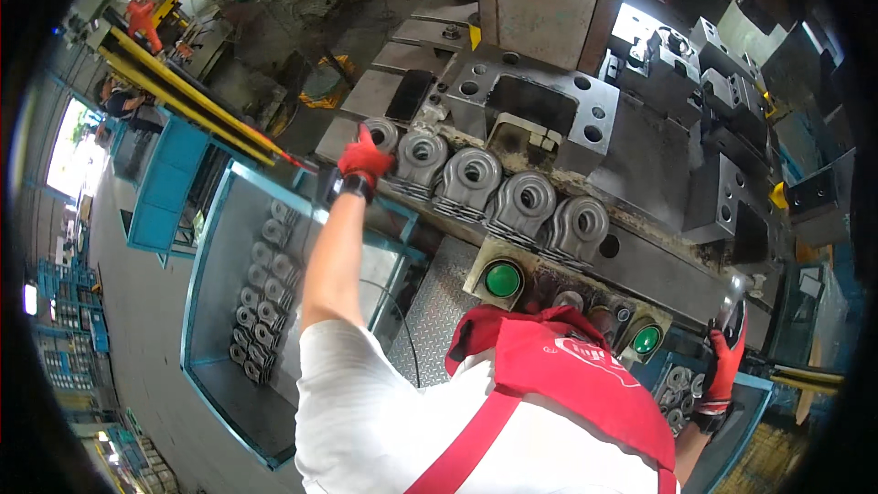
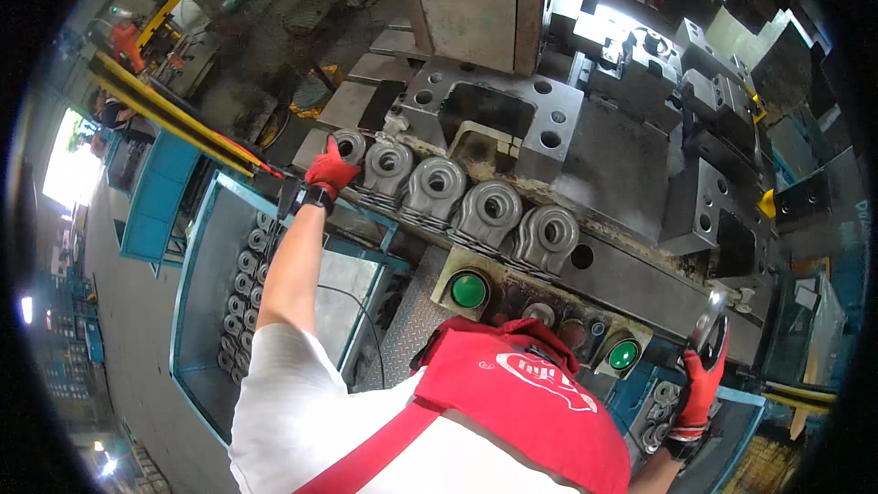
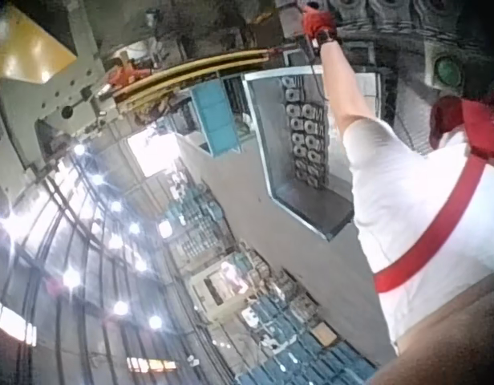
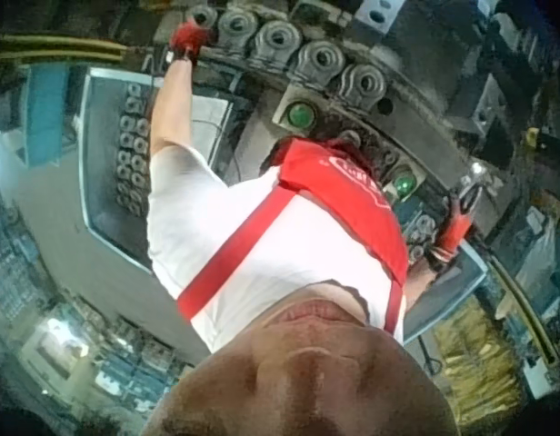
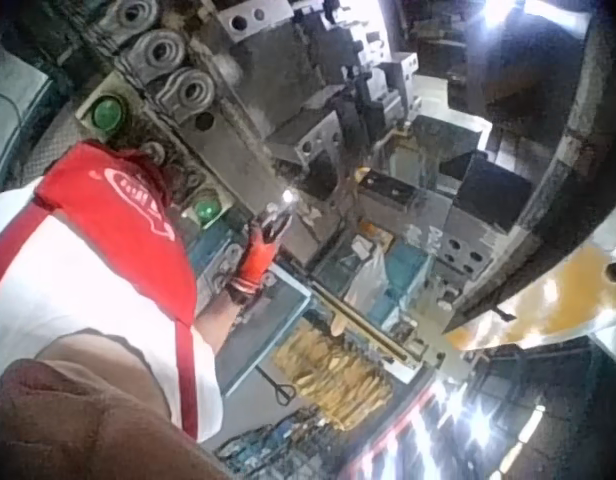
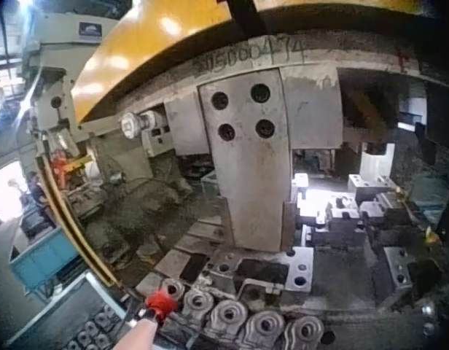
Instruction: The worker is seen placing metal parts into a large hydraulic press, operating the press using two buttons, and then moving the pressed parts into a storage bin.
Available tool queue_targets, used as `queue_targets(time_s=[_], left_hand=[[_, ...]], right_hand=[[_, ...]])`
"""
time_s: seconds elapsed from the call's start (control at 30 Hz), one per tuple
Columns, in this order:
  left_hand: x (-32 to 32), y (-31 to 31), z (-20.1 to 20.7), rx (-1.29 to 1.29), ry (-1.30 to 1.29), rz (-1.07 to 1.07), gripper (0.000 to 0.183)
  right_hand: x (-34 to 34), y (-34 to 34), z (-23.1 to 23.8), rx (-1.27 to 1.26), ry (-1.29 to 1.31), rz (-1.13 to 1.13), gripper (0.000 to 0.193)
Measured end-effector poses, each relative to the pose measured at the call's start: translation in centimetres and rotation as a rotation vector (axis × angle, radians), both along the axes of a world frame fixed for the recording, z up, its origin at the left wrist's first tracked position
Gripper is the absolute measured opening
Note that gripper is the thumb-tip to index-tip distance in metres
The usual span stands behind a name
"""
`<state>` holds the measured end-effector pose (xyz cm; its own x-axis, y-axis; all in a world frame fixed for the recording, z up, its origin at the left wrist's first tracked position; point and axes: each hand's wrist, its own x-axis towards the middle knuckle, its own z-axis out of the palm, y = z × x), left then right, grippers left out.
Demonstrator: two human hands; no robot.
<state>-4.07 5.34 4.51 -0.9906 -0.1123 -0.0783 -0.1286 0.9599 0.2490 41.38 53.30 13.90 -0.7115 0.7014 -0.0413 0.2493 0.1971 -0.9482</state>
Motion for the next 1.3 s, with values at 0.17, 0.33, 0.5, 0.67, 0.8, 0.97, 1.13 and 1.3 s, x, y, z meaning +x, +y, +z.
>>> queue_targets(time_s=[0.17,0.33,0.5,0.67,0.8,0.97,1.13,1.3], left_hand=[[-2.9,-5.0,-4.4,0.479,0.169,-0.314,0.07],[3.3,0.8,3.0,0.519,0.322,-0.049,0.071],[6.5,0.0,1.4,0.747,0.553,0.093,0.063],[9.2,-2.5,-4.0,0.781,0.566,0.201,0.057],[12.0,-1.3,-4.6,0.928,0.443,0.313,0.053],[13.6,-1.2,-6.1,0.817,0.342,0.256,0.041],[14.4,-2.4,-11.5,0.725,0.375,0.381,0.05],[14.2,0.6,-8.8,1.049,0.324,0.405,0.052]], right_hand=[[-7.9,-2.0,4.6,0.075,0.039,0.106,0.066],[-17.1,0.3,7.1,0.4,0.077,0.153,0.075],[-27.1,2.1,11.5,0.547,-0.263,0.044,0.086],[-37.8,5.8,10.8,0.69,-0.512,-0.041,0.103],[-43.4,6.9,9.5,0.629,-0.565,-0.075,0.105],[-47.9,10.5,6.6,0.541,-0.524,-0.138,0.083],[-51.2,11.9,3.9,0.667,-0.58,0.058,0.067],[-50.2,12.4,3.1,0.883,-0.578,0.26,0.056]])
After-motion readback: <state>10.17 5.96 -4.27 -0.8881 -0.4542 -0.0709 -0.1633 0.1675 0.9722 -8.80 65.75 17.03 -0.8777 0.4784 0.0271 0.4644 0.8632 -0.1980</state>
